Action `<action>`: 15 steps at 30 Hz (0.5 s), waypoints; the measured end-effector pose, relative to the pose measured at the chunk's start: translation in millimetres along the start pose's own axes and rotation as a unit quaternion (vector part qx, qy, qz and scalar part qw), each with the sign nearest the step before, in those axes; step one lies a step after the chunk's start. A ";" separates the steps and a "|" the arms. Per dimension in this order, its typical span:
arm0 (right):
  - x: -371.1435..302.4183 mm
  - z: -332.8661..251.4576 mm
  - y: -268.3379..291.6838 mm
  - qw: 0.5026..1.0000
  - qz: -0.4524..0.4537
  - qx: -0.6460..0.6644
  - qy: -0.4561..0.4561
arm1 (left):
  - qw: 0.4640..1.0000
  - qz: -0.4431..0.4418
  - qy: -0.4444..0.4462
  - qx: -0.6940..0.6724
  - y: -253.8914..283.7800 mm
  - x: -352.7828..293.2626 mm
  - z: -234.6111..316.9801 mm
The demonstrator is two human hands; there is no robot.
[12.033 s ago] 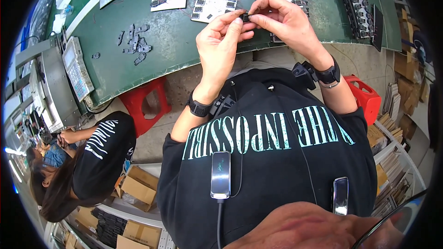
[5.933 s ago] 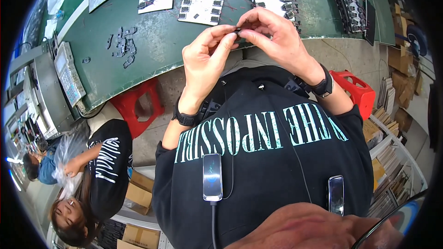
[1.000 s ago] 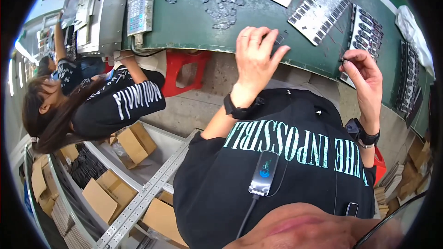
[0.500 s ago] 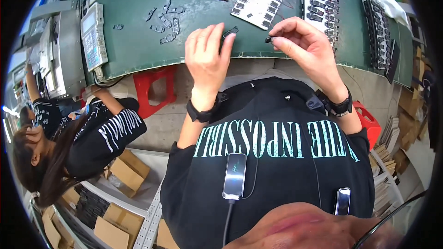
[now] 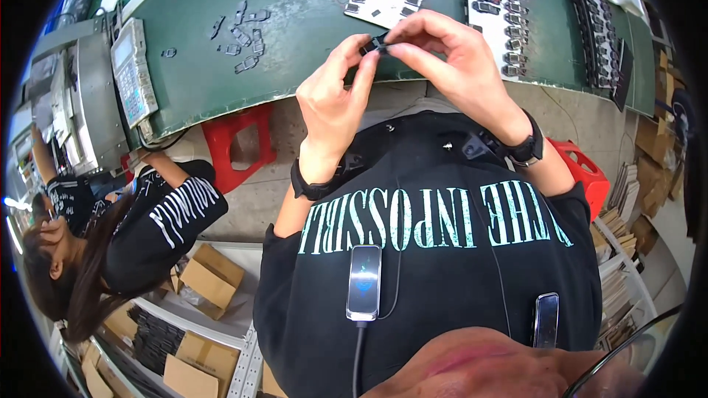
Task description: The person picks up a small black component and a small part, joins them together by hand, and places the assembled unit onto a metal plate, repeating this process multiple times.
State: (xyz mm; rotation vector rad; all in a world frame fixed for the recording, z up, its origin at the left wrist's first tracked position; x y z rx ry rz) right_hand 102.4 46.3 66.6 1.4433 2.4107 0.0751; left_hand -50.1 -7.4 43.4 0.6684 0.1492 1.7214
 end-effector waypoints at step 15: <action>11.6 21.6 7.3 0.994 -0.089 0.055 -0.041 | 0.954 -0.057 0.125 -0.266 -21.4 -4.8 -10.7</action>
Point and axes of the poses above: each hand's wrist, its own x-axis towards the middle knuckle, its own y-axis out of the back of the hand, z = x × y, the point moved 8 cm from there along x, towards the middle knuckle, and after that the axes turned 9 degrees about -y, right-handed, at the moved point
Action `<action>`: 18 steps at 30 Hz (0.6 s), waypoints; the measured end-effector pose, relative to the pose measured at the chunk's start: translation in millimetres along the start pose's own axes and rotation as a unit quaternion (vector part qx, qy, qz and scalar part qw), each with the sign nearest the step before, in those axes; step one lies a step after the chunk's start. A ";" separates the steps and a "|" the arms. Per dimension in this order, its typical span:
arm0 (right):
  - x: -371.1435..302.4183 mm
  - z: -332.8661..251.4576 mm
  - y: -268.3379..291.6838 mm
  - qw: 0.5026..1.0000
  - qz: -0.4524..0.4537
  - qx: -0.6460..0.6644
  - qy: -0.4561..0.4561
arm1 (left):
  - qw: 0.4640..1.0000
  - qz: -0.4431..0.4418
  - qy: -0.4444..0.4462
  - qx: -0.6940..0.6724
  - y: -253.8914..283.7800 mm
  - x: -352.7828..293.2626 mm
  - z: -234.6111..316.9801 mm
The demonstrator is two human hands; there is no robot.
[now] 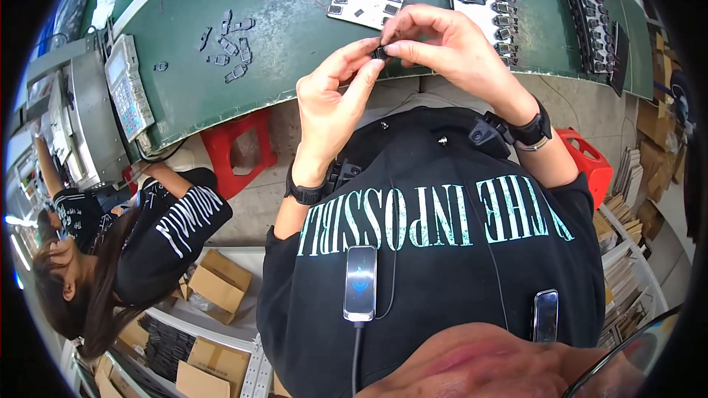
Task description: The person picks up a small black component and a small part, joins them together by hand, and places the assembled unit onto a metal plate, repeating this process multiple times.
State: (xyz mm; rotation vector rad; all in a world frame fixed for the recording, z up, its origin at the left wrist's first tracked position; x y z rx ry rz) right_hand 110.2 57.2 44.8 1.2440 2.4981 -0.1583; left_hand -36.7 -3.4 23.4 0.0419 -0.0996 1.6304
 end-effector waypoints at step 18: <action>-48.1 -26.1 10.9 0.945 0.157 -0.264 0.116 | 0.997 -0.064 -0.009 0.052 -34.0 8.2 0.6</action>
Point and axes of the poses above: each hand's wrist, its own x-axis towards the middle knuckle, its own y-axis out of the back of the hand, z = x × y, the point moved 8 cm from there along x, towards the middle knuckle, and after that the axes turned 9 degrees about -y, right-handed, at the moved point
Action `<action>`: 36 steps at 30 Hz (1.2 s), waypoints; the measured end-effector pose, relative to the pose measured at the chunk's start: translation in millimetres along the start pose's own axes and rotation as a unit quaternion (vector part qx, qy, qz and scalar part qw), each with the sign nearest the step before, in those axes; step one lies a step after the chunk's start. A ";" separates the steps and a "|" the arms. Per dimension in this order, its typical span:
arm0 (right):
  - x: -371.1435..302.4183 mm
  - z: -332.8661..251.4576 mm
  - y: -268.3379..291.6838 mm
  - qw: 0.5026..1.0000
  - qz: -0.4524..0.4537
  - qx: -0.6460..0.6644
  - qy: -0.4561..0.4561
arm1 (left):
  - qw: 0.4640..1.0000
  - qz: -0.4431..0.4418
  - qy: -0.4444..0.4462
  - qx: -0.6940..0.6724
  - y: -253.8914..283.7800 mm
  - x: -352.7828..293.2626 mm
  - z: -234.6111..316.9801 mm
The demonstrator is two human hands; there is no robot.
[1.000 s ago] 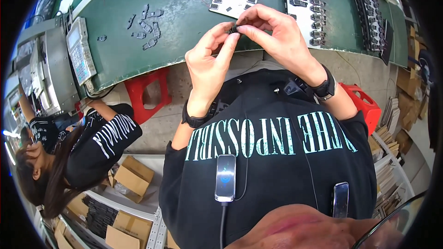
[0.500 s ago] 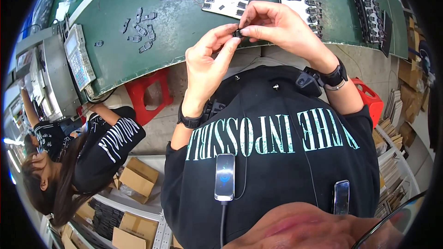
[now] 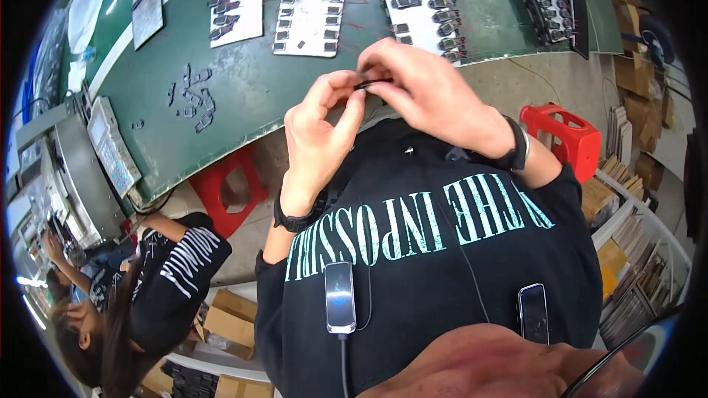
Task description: The person picks up a small black component and a small part, joins them together by hand, and places the assembled unit onto a metal plate, repeating this process multiple times.
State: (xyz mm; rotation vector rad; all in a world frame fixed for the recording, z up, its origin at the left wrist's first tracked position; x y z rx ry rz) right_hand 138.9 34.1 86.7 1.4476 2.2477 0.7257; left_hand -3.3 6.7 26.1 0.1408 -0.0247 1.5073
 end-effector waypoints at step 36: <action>17.4 65.1 45.4 0.963 0.183 -0.189 0.059 | 0.888 -0.036 -0.334 0.314 -48.4 66.5 6.8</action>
Point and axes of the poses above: each hand's wrist, its own x-axis towards the middle knuckle, its own y-axis out of the back of the hand, z = x × y, the point moved 8 cm from there along x, towards the middle knuckle, and after that the axes turned 9 degrees about -y, right-handed, at the moved point
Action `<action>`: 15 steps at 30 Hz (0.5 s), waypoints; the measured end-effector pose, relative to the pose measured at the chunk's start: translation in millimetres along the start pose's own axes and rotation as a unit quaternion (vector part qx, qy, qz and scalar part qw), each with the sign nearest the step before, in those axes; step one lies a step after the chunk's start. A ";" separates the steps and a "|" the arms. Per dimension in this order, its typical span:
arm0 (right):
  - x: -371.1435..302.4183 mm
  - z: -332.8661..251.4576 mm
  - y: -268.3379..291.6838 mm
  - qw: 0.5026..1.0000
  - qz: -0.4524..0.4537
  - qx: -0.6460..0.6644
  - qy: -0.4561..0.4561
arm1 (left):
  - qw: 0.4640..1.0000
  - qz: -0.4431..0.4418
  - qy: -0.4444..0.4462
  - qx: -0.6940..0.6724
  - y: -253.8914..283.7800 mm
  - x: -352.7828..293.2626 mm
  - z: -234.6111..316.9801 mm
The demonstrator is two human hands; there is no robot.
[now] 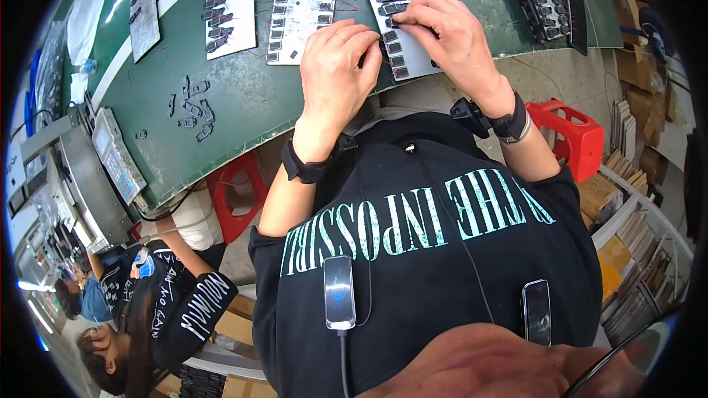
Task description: The person picks up a small black component and a small part, joins them together by hand, and places the assembled unit onto a metal plate, repeating this process multiple times.
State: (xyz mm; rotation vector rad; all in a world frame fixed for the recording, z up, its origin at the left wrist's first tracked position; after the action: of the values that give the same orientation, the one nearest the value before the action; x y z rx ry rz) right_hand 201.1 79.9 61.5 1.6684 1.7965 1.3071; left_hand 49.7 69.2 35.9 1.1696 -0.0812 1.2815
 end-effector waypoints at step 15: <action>7.1 2.8 23.0 0.996 0.052 -0.069 0.021 | 0.997 -0.053 -0.031 -0.043 13.3 10.3 3.6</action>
State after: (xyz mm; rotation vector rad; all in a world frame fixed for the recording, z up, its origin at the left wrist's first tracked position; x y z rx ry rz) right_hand 215.1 84.5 80.7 1.6894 1.6208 1.4850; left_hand 45.1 71.7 52.3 1.1248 -0.1172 1.1373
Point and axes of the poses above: each hand's wrist, its own x-axis towards the middle knuckle, its own y-axis out of the back of the hand, z = x × y, the point moved 8 cm from there along x, towards the middle knuckle, and after that the axes turned 9 degrees about -y, right-handed, at the moved point
